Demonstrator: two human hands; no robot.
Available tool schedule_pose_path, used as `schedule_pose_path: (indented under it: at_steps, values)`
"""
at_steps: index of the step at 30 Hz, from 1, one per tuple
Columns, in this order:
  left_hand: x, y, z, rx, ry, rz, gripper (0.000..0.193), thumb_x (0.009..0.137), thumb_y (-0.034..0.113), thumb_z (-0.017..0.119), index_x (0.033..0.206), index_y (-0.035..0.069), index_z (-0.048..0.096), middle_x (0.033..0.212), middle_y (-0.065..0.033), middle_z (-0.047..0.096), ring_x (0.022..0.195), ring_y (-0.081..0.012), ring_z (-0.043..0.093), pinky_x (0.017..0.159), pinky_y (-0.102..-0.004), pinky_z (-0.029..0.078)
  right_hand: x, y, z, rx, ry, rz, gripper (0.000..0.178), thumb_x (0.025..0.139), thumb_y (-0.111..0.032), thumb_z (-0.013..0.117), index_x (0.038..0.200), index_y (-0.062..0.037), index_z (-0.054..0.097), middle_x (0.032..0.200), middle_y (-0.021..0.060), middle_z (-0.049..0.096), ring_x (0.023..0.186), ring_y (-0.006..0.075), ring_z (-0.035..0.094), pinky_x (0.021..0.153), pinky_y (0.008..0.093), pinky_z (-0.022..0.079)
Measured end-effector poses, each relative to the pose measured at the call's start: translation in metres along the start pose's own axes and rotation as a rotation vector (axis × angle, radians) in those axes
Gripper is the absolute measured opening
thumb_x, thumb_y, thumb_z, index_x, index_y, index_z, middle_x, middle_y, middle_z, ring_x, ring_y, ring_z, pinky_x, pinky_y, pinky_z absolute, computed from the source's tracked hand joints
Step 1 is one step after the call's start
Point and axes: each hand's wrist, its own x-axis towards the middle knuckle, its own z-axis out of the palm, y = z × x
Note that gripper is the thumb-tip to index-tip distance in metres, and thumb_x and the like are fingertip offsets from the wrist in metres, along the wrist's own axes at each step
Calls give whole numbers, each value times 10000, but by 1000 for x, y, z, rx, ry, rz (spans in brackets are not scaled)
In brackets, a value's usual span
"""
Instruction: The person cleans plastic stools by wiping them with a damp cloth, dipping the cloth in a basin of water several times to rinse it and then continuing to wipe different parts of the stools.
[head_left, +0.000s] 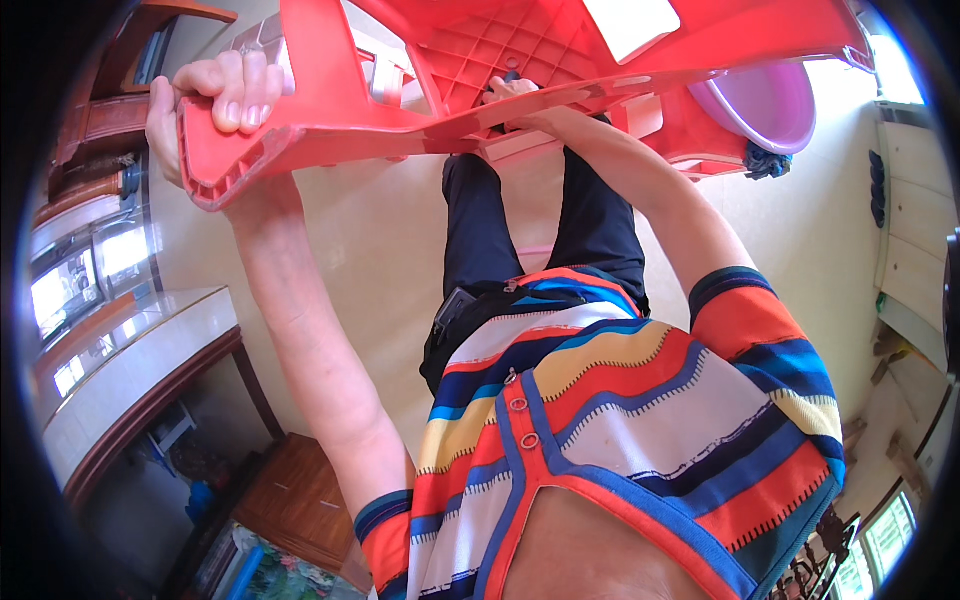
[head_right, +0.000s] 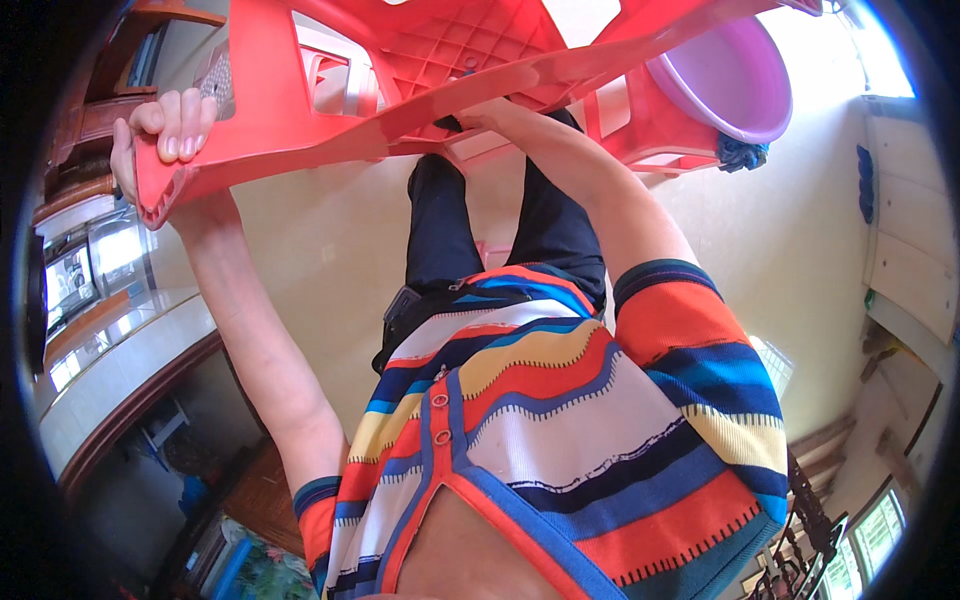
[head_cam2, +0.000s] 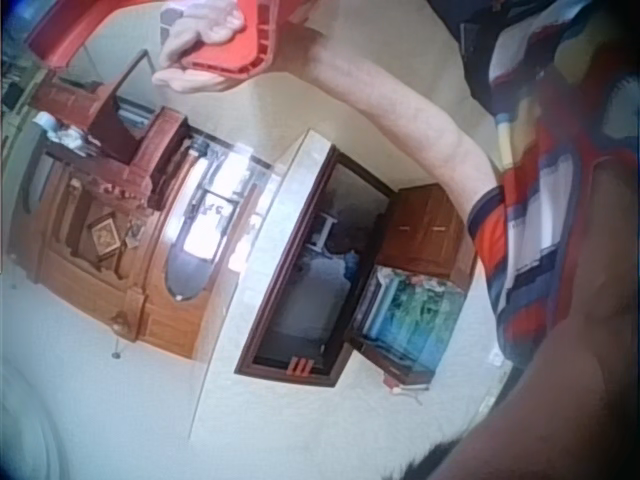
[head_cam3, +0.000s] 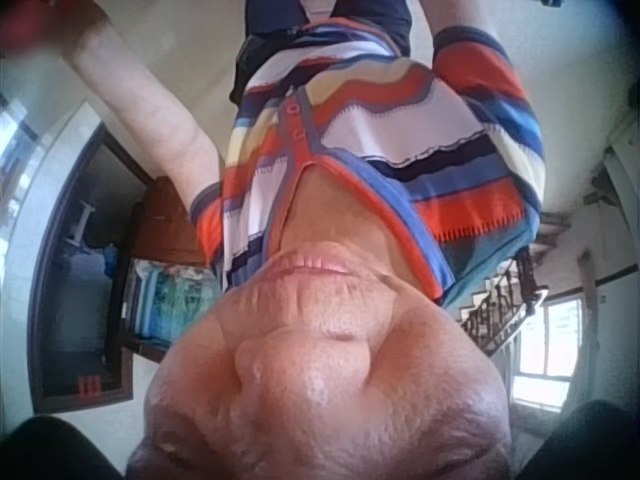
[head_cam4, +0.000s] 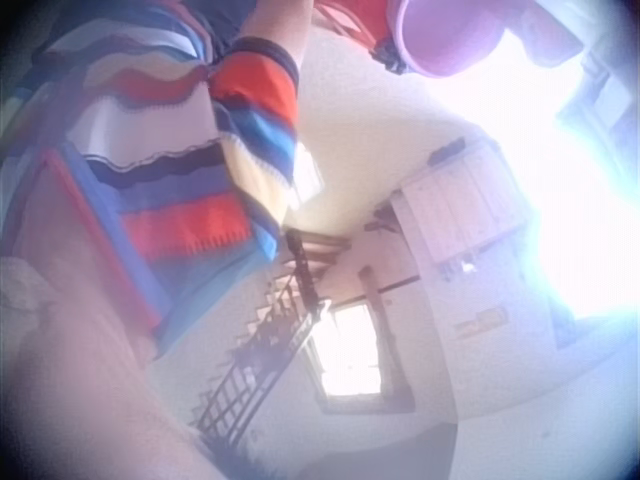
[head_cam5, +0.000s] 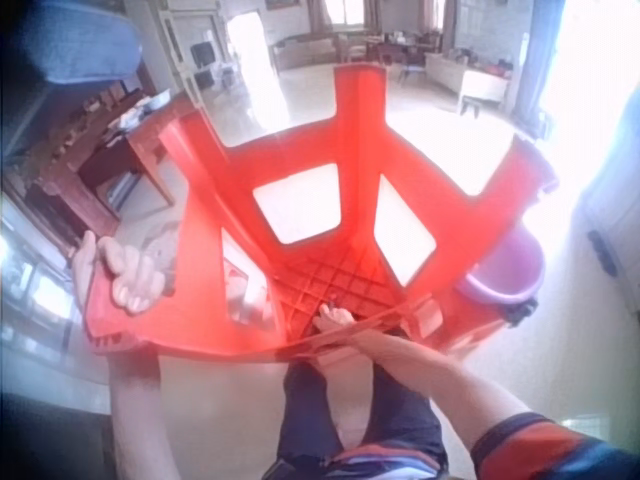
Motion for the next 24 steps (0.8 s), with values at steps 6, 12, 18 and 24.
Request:
schedule_pose_path:
  at_steps: [6, 12, 18, 24]
  values:
    - [4, 0, 0, -30, -42, 1, 498, 961, 300, 233, 779, 24, 606, 564, -1, 440, 550, -120, 376, 566, -253, 336, 0, 5, 22, 99, -22, 16, 120, 676, -211, 631, 723, -106, 596, 844, 110, 570, 632, 226, 591, 487, 349, 421]
    - [1, -2, -2, -25, -26, 19, 486, 952, 292, 239, 761, 20, 593, 560, -4, 440, 544, -123, 375, 553, -254, 334, -1, -11, -10, 10, 57, 145, 164, 710, -259, 619, 720, -96, 601, 795, 116, 583, 655, 251, 615, 516, 363, 452]
    - [1, -1, -1, -19, 11, 37, 481, 944, 303, 252, 735, 26, 586, 546, 0, 440, 533, -120, 376, 553, -253, 336, -8, -14, -27, 101, 196, 204, 192, 714, -261, 617, 723, -70, 607, 772, 147, 614, 621, 285, 641, 504, 405, 492]
    - [-1, 0, -2, -7, 20, 27, 477, 943, 299, 255, 740, 29, 592, 548, 4, 439, 532, -115, 375, 555, -248, 335, 7, -16, -3, 61, -176, 37, 101, 681, -166, 610, 714, -73, 590, 694, 135, 620, 643, 296, 634, 547, 387, 501]
